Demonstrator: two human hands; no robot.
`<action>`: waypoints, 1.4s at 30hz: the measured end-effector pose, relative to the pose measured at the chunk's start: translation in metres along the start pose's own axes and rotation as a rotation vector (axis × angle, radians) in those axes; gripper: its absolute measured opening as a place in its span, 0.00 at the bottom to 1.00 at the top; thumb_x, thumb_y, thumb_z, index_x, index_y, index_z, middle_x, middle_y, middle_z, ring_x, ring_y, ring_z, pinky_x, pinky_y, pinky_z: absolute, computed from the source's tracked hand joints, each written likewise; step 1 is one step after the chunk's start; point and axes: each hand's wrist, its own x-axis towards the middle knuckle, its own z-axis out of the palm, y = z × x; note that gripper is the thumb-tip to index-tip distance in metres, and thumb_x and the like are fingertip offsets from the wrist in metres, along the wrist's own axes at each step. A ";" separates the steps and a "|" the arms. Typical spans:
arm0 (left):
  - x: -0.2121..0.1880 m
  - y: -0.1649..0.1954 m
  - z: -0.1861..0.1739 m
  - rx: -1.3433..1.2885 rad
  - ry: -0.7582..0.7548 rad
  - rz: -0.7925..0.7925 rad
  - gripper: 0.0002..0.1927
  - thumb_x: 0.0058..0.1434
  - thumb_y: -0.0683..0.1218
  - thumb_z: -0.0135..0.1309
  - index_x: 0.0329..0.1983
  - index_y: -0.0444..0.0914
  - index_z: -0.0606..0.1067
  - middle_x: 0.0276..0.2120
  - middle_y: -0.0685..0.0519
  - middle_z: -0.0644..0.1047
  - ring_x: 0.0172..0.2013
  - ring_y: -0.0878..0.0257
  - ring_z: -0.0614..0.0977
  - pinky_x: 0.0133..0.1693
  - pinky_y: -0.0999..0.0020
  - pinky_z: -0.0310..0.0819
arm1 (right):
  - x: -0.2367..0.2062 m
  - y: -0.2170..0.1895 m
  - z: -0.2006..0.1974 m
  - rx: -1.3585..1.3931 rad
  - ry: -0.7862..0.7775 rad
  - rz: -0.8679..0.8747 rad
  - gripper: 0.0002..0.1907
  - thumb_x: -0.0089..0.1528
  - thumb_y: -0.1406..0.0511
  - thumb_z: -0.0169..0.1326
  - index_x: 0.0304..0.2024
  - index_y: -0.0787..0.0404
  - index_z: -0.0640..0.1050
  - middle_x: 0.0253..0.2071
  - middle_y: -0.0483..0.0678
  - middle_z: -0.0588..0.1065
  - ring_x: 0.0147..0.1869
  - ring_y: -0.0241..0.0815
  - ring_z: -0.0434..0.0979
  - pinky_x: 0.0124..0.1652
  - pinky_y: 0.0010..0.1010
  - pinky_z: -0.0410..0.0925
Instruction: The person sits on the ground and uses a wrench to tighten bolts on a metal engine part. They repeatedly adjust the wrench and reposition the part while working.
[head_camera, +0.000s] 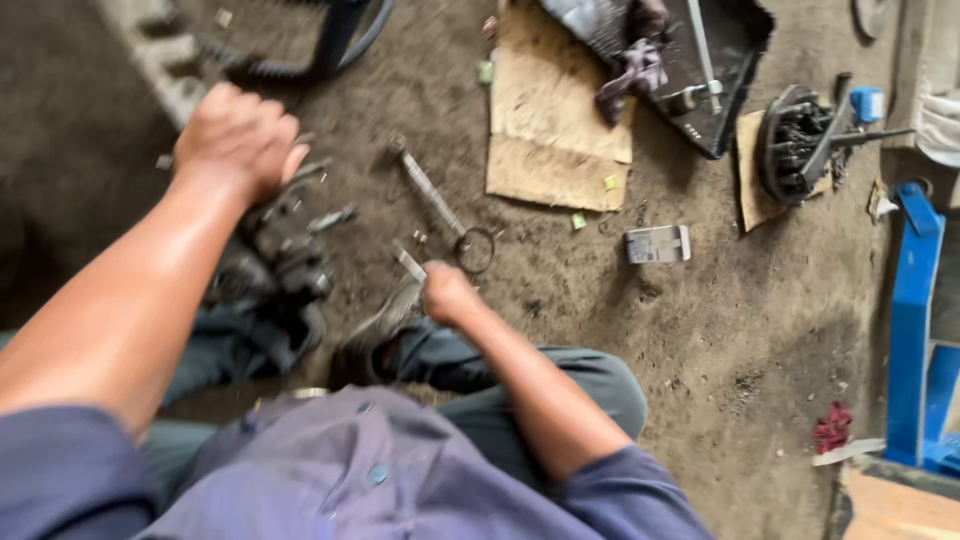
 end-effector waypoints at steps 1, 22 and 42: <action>-0.002 0.000 0.003 -0.001 0.008 0.000 0.17 0.68 0.63 0.51 0.34 0.50 0.80 0.36 0.60 0.80 0.44 0.63 0.81 0.52 0.64 0.68 | -0.009 -0.009 -0.024 0.113 -0.078 0.118 0.15 0.61 0.65 0.53 0.50 0.63 0.78 0.45 0.63 0.78 0.49 0.63 0.79 0.48 0.49 0.71; -0.008 -0.003 0.014 0.126 0.058 -0.056 0.19 0.67 0.62 0.49 0.27 0.52 0.81 0.28 0.60 0.79 0.33 0.66 0.79 0.46 0.66 0.67 | 0.035 -0.167 -0.152 -0.331 -0.292 0.097 0.23 0.64 0.69 0.47 0.60 0.46 0.77 0.40 0.54 0.81 0.37 0.45 0.84 0.38 0.41 0.75; -0.015 0.004 0.027 0.109 0.147 0.030 0.19 0.67 0.65 0.55 0.31 0.49 0.83 0.33 0.60 0.81 0.44 0.63 0.81 0.50 0.63 0.70 | 0.040 -0.103 -0.063 0.093 -0.120 -0.045 0.17 0.63 0.60 0.57 0.38 0.71 0.77 0.36 0.67 0.77 0.45 0.69 0.77 0.45 0.54 0.69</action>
